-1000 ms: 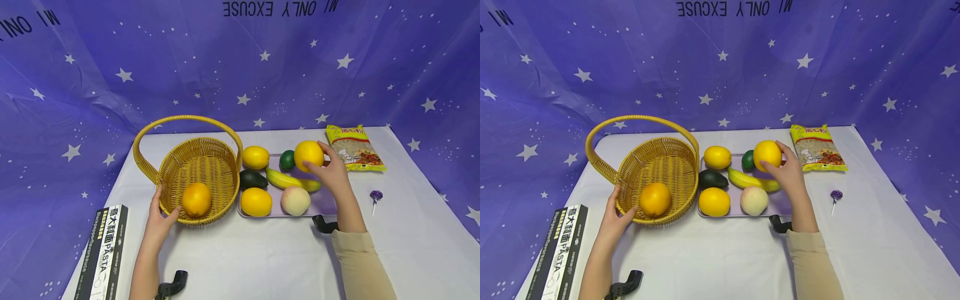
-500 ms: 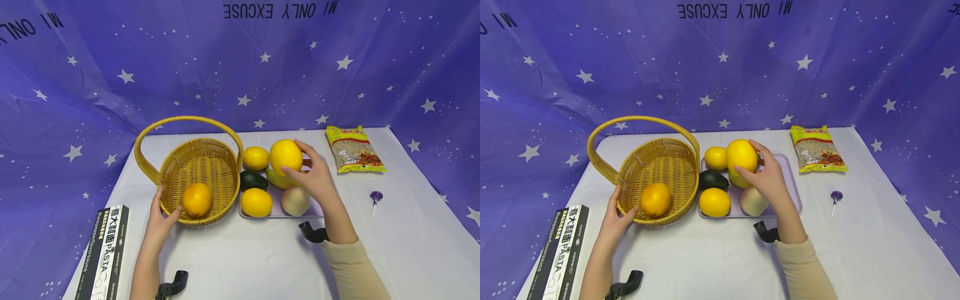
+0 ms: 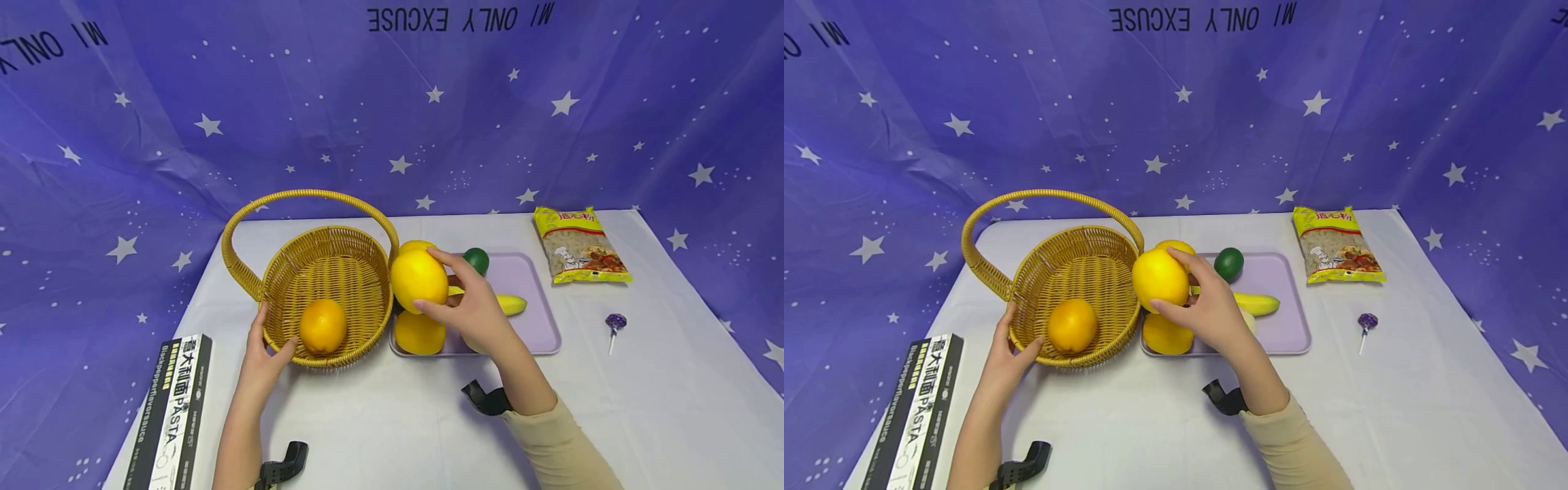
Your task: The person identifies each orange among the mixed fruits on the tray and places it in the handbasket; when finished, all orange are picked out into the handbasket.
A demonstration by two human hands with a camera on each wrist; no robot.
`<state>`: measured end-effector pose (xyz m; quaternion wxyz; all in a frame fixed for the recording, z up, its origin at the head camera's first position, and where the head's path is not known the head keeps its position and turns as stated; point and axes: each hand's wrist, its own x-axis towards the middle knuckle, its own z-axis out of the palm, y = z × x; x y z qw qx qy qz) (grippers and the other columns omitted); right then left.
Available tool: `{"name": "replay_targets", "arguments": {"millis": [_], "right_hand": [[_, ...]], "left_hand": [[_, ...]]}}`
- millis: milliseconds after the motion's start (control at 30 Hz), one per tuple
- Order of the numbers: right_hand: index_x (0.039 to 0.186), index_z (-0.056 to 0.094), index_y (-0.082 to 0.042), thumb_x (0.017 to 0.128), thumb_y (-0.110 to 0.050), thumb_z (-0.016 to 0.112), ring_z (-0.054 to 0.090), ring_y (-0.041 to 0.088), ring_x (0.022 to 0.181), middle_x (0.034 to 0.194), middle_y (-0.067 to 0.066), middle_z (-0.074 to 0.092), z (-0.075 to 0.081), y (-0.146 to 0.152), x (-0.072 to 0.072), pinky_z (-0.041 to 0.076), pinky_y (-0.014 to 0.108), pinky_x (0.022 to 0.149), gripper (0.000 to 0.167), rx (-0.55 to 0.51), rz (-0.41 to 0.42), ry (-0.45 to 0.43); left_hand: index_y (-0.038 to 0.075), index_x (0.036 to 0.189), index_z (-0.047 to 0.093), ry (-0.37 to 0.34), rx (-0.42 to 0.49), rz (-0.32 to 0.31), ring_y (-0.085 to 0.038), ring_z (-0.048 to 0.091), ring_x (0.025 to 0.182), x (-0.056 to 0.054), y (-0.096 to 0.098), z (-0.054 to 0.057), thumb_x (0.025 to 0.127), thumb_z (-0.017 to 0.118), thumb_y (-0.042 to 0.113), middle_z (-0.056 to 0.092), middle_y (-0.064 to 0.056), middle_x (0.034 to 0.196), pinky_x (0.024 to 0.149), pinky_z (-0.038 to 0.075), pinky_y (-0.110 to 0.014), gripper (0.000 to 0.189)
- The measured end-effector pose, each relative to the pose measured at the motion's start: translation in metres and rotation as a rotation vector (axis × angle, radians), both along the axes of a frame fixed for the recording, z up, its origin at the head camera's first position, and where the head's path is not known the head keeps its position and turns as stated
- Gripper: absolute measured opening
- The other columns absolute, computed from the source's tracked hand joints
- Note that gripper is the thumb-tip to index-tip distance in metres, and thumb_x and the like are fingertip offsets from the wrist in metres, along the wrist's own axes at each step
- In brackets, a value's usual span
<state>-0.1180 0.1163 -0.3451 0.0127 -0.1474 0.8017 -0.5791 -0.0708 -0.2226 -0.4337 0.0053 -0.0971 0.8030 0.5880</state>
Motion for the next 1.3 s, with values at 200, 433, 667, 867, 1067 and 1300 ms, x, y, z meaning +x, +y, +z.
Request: {"name": "replay_targets", "arguments": {"millis": [200, 433, 667, 867, 1067, 1300], "right_hand": [[0.140, 0.048, -0.034, 0.077, -0.034, 0.082, 0.054, 0.021, 0.107, 0.133, -0.006, 0.049, -0.008, -0.023, 0.001, 0.053, 0.036, 0.083, 0.072, 0.036, 0.065, 0.060], [0.141, 0.048, -0.033, 0.076, -0.038, 0.082, 0.053, 0.016, 0.107, 0.136, -0.008, 0.049, -0.018, -0.043, -0.004, 0.053, 0.040, 0.081, 0.074, 0.148, 0.086, 0.151], [0.141, 0.048, -0.031, 0.076, -0.040, 0.081, 0.049, 0.018, 0.122, 0.140, -0.002, 0.046, -0.022, -0.055, -0.004, 0.045, 0.045, 0.096, 0.074, 0.255, 0.073, 0.214], [0.141, 0.047, -0.031, 0.076, -0.041, 0.081, 0.049, 0.017, 0.122, 0.141, -0.004, 0.045, -0.022, -0.057, -0.003, 0.045, 0.042, 0.097, 0.075, 0.292, 0.069, 0.219], [0.143, 0.046, -0.027, 0.077, -0.040, 0.080, 0.051, 0.017, 0.121, 0.141, -0.004, 0.045, -0.025, -0.061, -0.003, 0.046, 0.041, 0.095, 0.075, 0.344, 0.075, 0.264], [0.142, 0.047, -0.022, 0.079, -0.040, 0.078, 0.053, 0.023, 0.118, 0.141, 0.000, 0.045, -0.032, -0.071, -0.002, 0.047, 0.041, 0.095, 0.073, 0.454, 0.066, 0.332]], "left_hand": [[0.023, 0.156, -0.001, -0.005, -0.002, 0.003, -0.034, 0.005, 0.145, 0.000, 0.000, 0.001, 0.094, 0.059, 0.011, -0.004, -0.005, 0.160, 0.113, 0.015, -0.054, 0.088], [0.024, 0.156, -0.001, -0.001, 0.012, 0.001, -0.033, 0.004, 0.145, -0.002, 0.000, 0.000, 0.094, 0.060, 0.011, -0.005, -0.004, 0.160, 0.113, 0.014, -0.054, 0.088], [0.025, 0.156, -0.001, 0.003, 0.016, 0.001, -0.034, 0.003, 0.145, -0.002, 0.002, 0.000, 0.094, 0.059, 0.012, -0.005, -0.004, 0.160, 0.112, 0.014, -0.055, 0.087], [0.025, 0.156, -0.001, 0.011, 0.012, -0.001, -0.035, 0.004, 0.145, -0.001, 0.002, 0.001, 0.095, 0.059, 0.012, -0.004, -0.005, 0.160, 0.112, 0.016, -0.056, 0.087], [0.025, 0.156, -0.001, 0.000, 0.009, 0.006, -0.033, 0.004, 0.145, -0.001, 0.000, 0.000, 0.094, 0.060, 0.012, -0.005, -0.004, 0.160, 0.112, 0.015, -0.055, 0.088], [0.025, 0.156, -0.001, -0.003, -0.002, 0.003, -0.033, 0.003, 0.145, 0.000, 0.000, 0.000, 0.094, 0.059, 0.012, -0.005, -0.003, 0.160, 0.113, 0.013, -0.054, 0.088]]}}
